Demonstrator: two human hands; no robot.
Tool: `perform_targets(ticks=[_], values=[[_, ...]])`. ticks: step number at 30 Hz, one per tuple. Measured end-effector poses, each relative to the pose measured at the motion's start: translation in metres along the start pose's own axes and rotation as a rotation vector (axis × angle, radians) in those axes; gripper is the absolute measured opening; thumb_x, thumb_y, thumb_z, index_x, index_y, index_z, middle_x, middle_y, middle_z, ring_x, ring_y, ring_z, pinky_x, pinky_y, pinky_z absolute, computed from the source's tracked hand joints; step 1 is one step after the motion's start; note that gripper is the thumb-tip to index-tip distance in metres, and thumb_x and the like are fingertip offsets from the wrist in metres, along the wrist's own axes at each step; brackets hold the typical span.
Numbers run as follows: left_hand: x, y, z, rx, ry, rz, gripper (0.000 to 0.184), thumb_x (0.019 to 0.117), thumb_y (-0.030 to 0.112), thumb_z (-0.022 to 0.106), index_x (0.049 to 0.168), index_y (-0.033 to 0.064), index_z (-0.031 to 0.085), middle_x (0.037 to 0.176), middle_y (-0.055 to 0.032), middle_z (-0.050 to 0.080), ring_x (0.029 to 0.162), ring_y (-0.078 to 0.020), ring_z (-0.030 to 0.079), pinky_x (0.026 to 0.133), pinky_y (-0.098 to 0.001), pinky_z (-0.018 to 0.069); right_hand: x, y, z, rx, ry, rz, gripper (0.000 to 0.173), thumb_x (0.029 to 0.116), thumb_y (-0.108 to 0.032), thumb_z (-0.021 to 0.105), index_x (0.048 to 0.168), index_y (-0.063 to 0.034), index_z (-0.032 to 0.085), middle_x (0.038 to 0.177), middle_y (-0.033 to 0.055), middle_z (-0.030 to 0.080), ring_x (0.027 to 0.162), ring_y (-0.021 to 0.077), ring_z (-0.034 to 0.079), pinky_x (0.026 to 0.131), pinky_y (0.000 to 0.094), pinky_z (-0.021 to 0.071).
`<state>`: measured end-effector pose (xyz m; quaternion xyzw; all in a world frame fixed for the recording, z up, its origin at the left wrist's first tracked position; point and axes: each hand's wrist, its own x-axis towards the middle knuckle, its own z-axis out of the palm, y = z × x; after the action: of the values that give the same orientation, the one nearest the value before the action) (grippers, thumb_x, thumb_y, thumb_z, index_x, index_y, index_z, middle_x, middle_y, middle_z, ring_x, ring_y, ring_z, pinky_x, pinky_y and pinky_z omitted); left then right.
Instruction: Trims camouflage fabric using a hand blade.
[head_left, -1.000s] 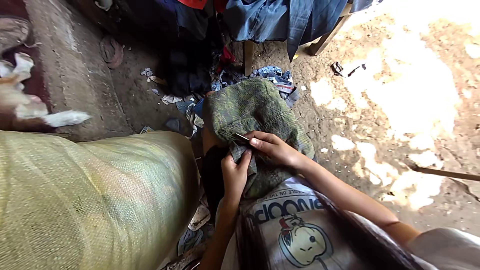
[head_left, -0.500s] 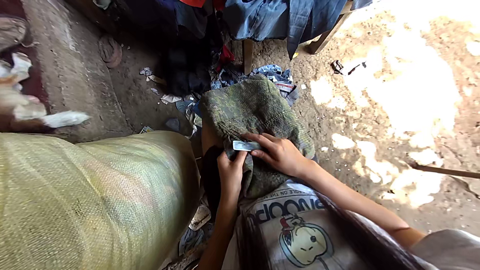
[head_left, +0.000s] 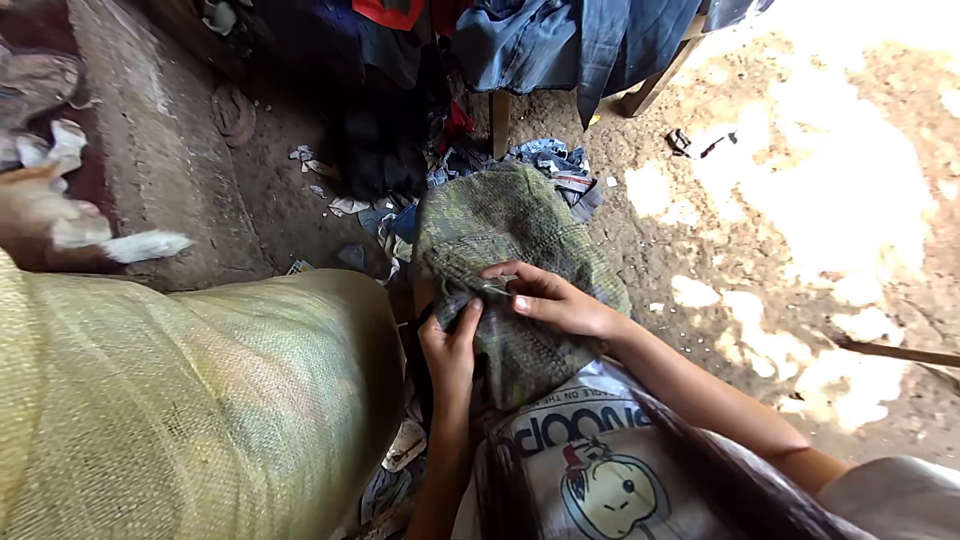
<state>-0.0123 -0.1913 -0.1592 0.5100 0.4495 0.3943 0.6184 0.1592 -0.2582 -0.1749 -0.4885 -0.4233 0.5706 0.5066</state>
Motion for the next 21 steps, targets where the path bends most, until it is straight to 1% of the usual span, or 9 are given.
perform_targets(ticks=[2,4,6,9,11,14,17,19,21], values=[[0.001,0.011,-0.007,-0.022,0.045,0.059,0.010,0.0865,-0.005,0.063,0.094,-0.0008,0.067,0.082,0.0031,0.074,0.079,-0.0030,0.072,0.078,-0.0239,0.0620,-0.005,-0.004,-0.013,-0.111,0.047,-0.011,0.068,0.0916,-0.049,0.067,0.144,-0.0088,0.050,0.082,-0.0134,0.060,0.072,-0.0084,0.053,0.070,0.0134,0.0477],[-0.001,0.018,-0.017,-0.032,0.010,0.184,0.013,0.0845,-0.003,0.067,0.095,0.0036,0.069,0.086,0.0065,0.075,0.083,-0.0019,0.072,0.080,-0.0233,0.0621,-0.011,0.000,-0.033,-0.281,0.184,-0.012,0.071,0.0888,-0.044,0.073,0.147,-0.0111,0.049,0.079,-0.0080,0.064,0.069,-0.0037,0.057,0.068,0.0190,0.0511],[-0.002,0.024,-0.027,-0.001,-0.073,0.353,0.014,0.0855,0.009,0.076,0.098,0.0146,0.075,0.095,0.0122,0.076,0.091,0.0007,0.071,0.084,-0.0217,0.0606,-0.018,0.008,-0.059,-0.492,0.340,0.061,0.075,0.0870,-0.036,0.077,0.152,-0.0132,0.046,0.082,0.0042,0.070,0.070,0.0109,0.065,0.070,0.0362,0.0572],[0.003,0.038,-0.036,0.115,-0.194,0.567,0.018,0.0900,0.028,0.077,0.108,0.0302,0.075,0.107,0.0224,0.073,0.100,0.0077,0.067,0.090,-0.0159,0.0568,-0.019,0.022,-0.094,-0.755,0.374,0.253,0.084,0.0861,-0.035,0.080,0.158,-0.0172,0.040,0.085,0.0188,0.066,0.073,0.0348,0.062,0.072,0.0592,0.0508],[0.005,0.045,-0.037,0.185,-0.258,0.667,0.014,0.0922,0.030,0.075,0.106,0.0258,0.075,0.108,0.0225,0.072,0.103,0.0109,0.064,0.092,-0.0135,0.0543,-0.011,0.030,-0.102,-0.856,0.244,0.435,0.076,0.0884,-0.045,0.077,0.155,-0.0224,0.046,0.109,0.0272,0.069,0.098,0.0489,0.066,0.088,0.0707,0.0470],[0.009,0.047,-0.032,0.276,-0.273,0.752,0.016,0.0944,0.032,0.072,0.098,0.0171,0.073,0.104,0.0194,0.071,0.105,0.0136,0.061,0.094,-0.0111,0.0512,-0.002,0.034,-0.102,-0.883,0.274,0.518,0.073,0.0885,-0.049,0.076,0.151,-0.0216,0.051,0.114,0.0261,0.069,0.103,0.0484,0.066,0.090,0.0689,0.0466],[0.010,0.040,-0.032,0.205,-0.222,0.710,0.014,0.0935,0.031,0.073,0.104,0.0225,0.075,0.107,0.0214,0.071,0.104,0.0119,0.063,0.093,-0.0124,0.0528,-0.003,0.039,-0.108,-0.797,0.418,0.570,0.087,0.0882,-0.049,0.076,0.158,-0.0146,0.037,0.109,0.0262,0.069,0.099,0.0466,0.066,0.089,0.0671,0.0478],[0.007,0.034,-0.032,0.016,-0.171,0.525,0.022,0.0881,0.025,0.079,0.110,0.0263,0.074,0.106,0.0218,0.073,0.099,0.0085,0.067,0.090,-0.0147,0.0564,-0.006,0.045,-0.113,-0.743,0.503,0.533,0.071,0.0919,-0.043,0.074,0.148,-0.0077,0.050,0.108,0.0269,0.069,0.099,0.0459,0.066,0.090,0.0658,0.0479],[0.005,0.032,-0.027,-0.159,-0.031,0.220,0.029,0.0804,0.004,0.071,0.106,0.0142,0.060,0.092,0.0164,0.073,0.088,0.0046,0.070,0.081,-0.0179,0.0596,-0.005,0.048,-0.112,-0.733,0.531,0.491,0.051,0.0962,-0.034,0.071,0.133,0.0003,0.060,0.105,0.0274,0.069,0.099,0.0447,0.066,0.091,0.0645,0.0475]])
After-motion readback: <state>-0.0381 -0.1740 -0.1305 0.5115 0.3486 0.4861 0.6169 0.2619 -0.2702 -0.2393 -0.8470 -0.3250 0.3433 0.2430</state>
